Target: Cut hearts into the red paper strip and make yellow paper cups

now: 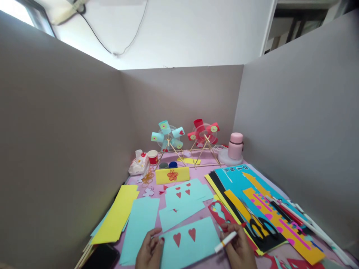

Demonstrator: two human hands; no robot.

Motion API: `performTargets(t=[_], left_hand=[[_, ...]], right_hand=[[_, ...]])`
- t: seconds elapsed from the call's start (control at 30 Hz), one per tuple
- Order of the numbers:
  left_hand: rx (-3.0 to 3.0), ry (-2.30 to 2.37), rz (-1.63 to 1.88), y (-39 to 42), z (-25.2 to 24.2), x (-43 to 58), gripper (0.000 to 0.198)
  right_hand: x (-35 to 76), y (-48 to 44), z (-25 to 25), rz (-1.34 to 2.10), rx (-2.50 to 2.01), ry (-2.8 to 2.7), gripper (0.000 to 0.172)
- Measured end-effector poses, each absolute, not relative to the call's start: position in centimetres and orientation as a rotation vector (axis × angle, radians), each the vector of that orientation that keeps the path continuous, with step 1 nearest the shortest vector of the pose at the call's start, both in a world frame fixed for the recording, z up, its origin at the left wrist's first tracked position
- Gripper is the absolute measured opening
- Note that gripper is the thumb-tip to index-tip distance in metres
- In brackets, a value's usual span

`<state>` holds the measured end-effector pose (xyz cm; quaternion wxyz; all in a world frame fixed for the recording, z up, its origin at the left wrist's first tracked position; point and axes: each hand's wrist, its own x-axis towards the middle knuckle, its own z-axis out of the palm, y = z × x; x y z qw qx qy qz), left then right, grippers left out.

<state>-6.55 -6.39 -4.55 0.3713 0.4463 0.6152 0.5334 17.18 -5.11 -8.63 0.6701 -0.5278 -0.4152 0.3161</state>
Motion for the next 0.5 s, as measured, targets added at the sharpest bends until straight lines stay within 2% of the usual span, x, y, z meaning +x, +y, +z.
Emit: performTargets(t=[0.5], left_hand=[[1.326, 1.714, 1.317, -4.6, -2.9, -6.4, 0.047]], right_hand=[[17.9, -5.3, -7.3, 0.744, -1.221, -1.285, 0.016]])
